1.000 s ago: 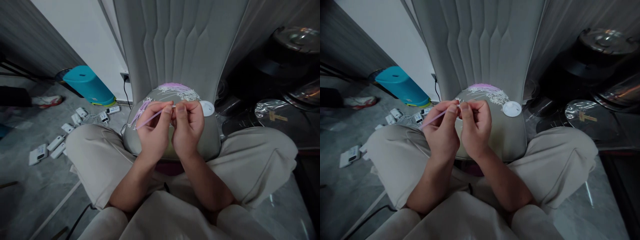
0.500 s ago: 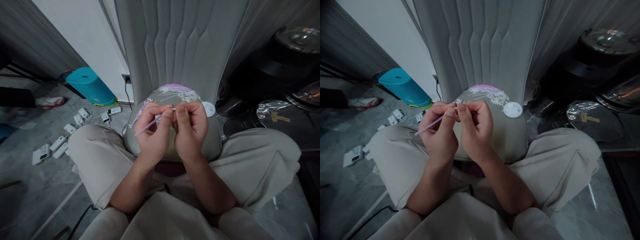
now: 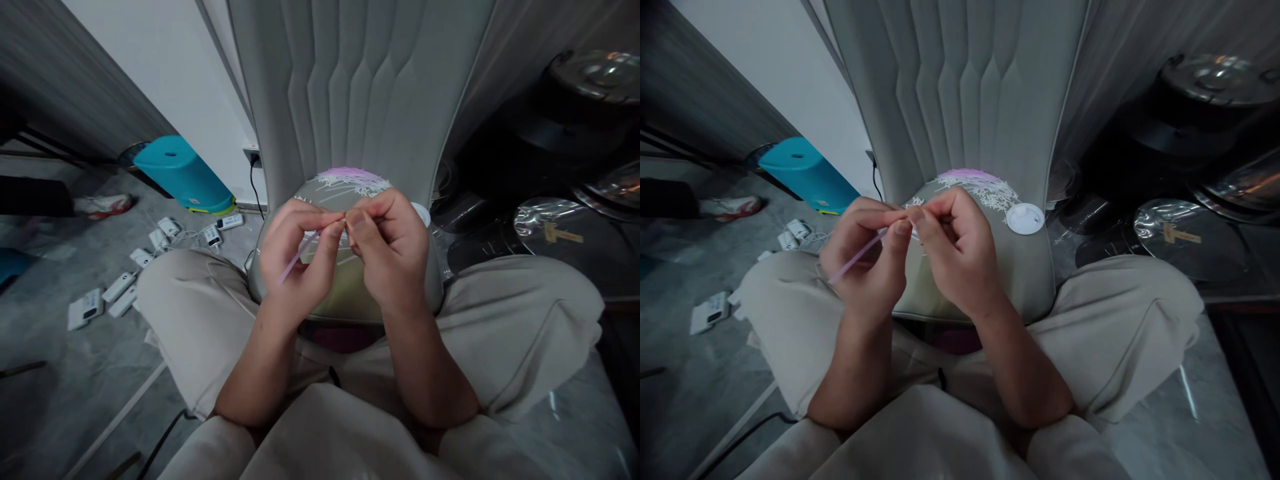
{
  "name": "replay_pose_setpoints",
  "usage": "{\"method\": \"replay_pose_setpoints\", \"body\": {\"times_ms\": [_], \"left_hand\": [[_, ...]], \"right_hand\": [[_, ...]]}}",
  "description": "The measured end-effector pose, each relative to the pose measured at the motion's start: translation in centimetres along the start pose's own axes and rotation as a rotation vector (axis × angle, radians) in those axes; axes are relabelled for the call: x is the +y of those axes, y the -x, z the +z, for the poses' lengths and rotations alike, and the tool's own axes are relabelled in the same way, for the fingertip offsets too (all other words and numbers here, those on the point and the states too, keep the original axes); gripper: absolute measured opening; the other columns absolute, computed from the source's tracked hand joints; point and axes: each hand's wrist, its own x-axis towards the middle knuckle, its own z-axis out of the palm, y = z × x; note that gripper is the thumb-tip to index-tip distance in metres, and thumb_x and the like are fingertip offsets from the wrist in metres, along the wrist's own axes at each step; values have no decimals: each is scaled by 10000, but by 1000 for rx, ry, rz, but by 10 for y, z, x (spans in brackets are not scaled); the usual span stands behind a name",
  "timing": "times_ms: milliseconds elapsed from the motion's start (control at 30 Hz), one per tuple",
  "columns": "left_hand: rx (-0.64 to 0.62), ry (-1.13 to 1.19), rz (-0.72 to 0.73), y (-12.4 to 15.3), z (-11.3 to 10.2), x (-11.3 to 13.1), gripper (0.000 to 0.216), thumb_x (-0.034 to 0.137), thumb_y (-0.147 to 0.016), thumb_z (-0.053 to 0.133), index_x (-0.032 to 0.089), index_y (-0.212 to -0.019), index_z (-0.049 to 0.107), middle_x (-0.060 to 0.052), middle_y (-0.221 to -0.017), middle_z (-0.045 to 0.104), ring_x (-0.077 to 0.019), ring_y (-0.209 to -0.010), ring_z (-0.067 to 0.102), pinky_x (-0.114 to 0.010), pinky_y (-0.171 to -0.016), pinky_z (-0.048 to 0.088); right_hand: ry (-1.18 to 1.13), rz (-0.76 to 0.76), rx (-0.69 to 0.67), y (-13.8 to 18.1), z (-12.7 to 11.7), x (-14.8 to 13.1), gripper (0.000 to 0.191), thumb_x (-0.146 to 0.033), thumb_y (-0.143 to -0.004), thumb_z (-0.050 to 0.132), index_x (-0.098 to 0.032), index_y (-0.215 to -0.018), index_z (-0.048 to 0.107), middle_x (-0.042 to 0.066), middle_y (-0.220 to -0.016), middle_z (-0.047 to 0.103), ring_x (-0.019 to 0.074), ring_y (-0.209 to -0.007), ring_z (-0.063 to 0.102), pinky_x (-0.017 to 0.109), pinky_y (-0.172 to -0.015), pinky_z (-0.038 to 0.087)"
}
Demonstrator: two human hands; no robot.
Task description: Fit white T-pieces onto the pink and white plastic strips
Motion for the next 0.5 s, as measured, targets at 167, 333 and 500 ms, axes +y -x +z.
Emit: {"method": "replay_pose_setpoints", "body": {"times_ms": [167,333,500], "left_hand": [[-41,-129,172,-1,-3,-5,98,198,-915,686,251,-994,710,6,-868,727,-129,-815,667,-308,-774,529],[-50,-167,297,-2,1,-14,185,174,-904,694,256,-1069,699,8,-889,726,-145,-876,698,-327,-797,548],[15,-147,283,1,10,-20,275,191,-884,724,306,-1133,728,18,-852,694,-117,-764,658,-286,-704,538]], "right_hand": [[-15,79,-50,-6,-6,-2,320,-455,-888,702,-216,-753,538,-74,-623,500,46,-523,435,192,-493,407],[-81,112,-90,-14,-14,-2,333,-443,-864,736,-205,-721,553,-76,-582,531,46,-513,472,199,-507,436],[-143,126,-8,-14,-13,3,296,-403,-887,723,-198,-729,578,-75,-573,526,37,-487,452,190,-487,405]]}}
